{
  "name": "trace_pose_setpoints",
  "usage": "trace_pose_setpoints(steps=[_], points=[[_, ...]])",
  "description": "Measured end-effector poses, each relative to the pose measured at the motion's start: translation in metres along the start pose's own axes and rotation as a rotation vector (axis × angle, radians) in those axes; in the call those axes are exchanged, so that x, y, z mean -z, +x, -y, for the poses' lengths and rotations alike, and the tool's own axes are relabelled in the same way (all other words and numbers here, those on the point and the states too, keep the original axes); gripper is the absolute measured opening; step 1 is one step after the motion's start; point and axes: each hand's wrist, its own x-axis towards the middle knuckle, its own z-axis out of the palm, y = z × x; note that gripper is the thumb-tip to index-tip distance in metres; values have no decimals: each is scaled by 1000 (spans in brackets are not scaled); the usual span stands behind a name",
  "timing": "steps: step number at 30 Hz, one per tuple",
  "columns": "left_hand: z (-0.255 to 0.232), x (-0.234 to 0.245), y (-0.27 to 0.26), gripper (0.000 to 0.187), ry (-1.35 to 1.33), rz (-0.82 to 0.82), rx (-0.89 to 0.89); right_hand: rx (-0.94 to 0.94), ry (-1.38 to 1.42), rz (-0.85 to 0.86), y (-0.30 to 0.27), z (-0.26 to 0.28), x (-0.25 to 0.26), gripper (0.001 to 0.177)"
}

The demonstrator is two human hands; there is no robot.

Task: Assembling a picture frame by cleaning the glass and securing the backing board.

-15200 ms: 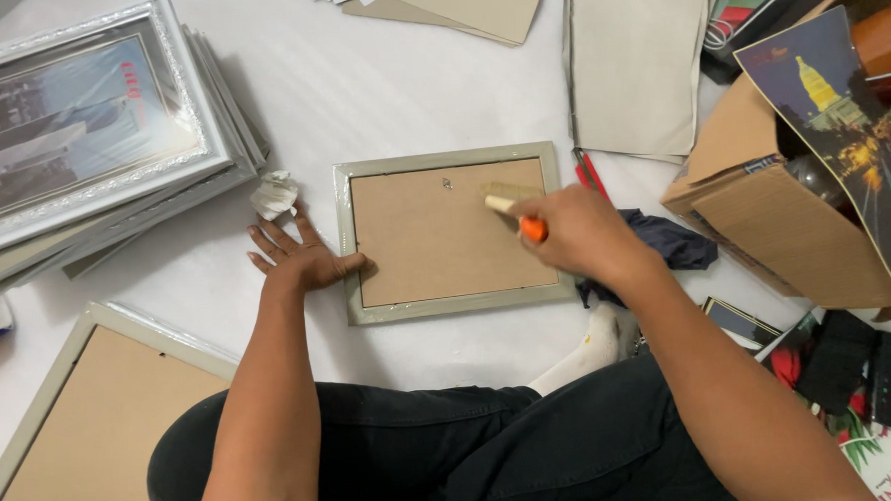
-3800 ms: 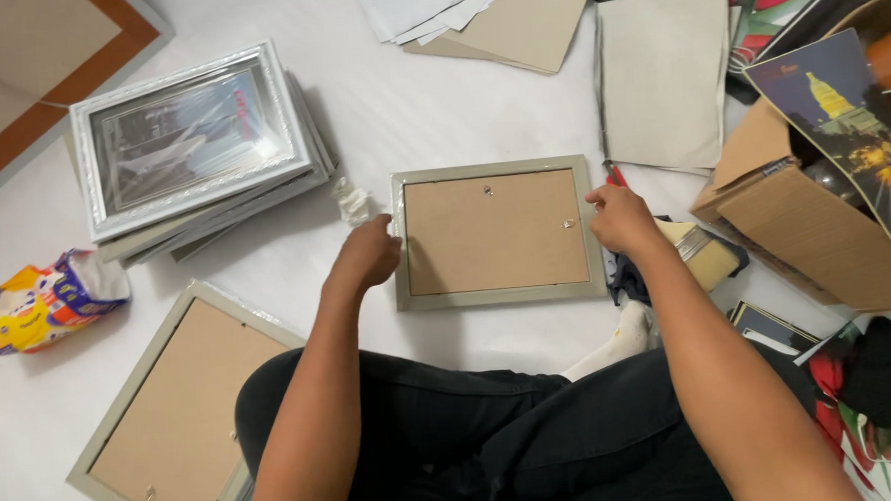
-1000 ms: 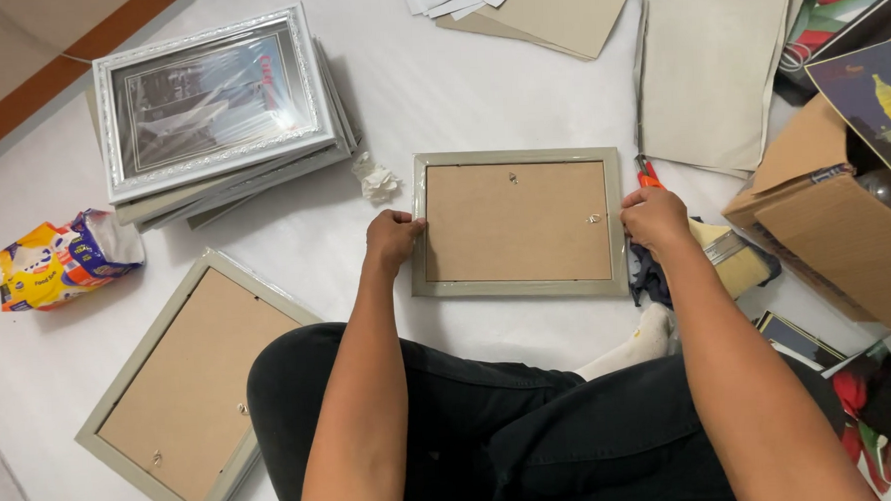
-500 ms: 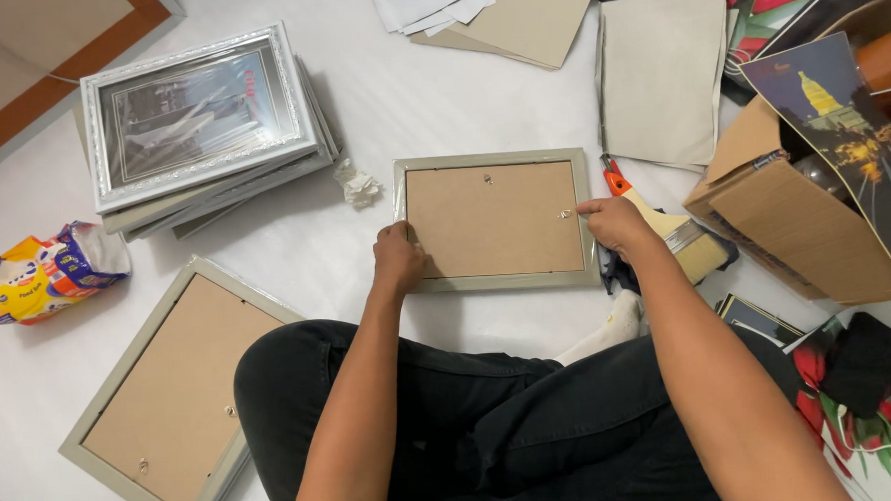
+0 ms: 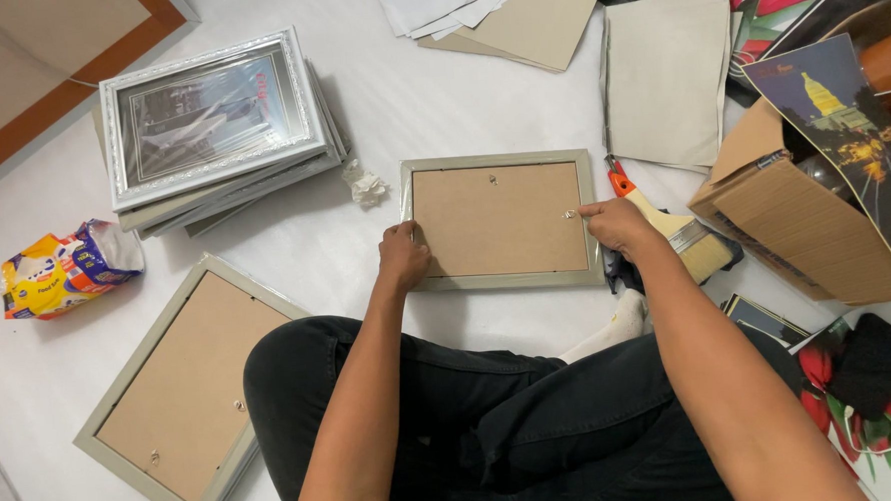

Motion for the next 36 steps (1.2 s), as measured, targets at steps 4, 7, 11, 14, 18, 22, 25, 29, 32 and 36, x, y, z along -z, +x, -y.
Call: trace_pose_setpoints(steps=[4, 7, 11, 14, 18, 22, 25, 29, 32, 36], points=[[-1, 1, 0, 55, -2, 6, 4, -15, 2, 3, -8, 8, 3, 64], [-2, 2, -1, 55, 15, 22, 9, -1, 0, -1, -10, 10, 3, 65], [-4, 3, -4, 54, 33, 30, 3, -3, 10, -1, -5, 5, 1, 62], [1, -3, 2, 53, -12, 10, 6, -11, 45, -29, -5, 5, 3, 60], [5, -2, 6, 59, -159, -47, 39, -66, 209, -91, 7, -6, 1, 60], [-3, 4, -1, 59, -149, -44, 56, -102, 252, -115, 20, -12, 2, 48], [-6, 6, -4, 58, -175, -69, 53, -124, 250, -114, 27, -21, -3, 44], [-3, 6, 3, 59, -221, -76, 99, -169, 293, -147, 40, -27, -7, 41], [10, -3, 17, 63, -278, -75, 152, -226, 260, -163, 57, -36, -10, 42], [19, -9, 27, 63, -385, -89, 174, -289, 408, -137, 0, 19, 2, 58]])
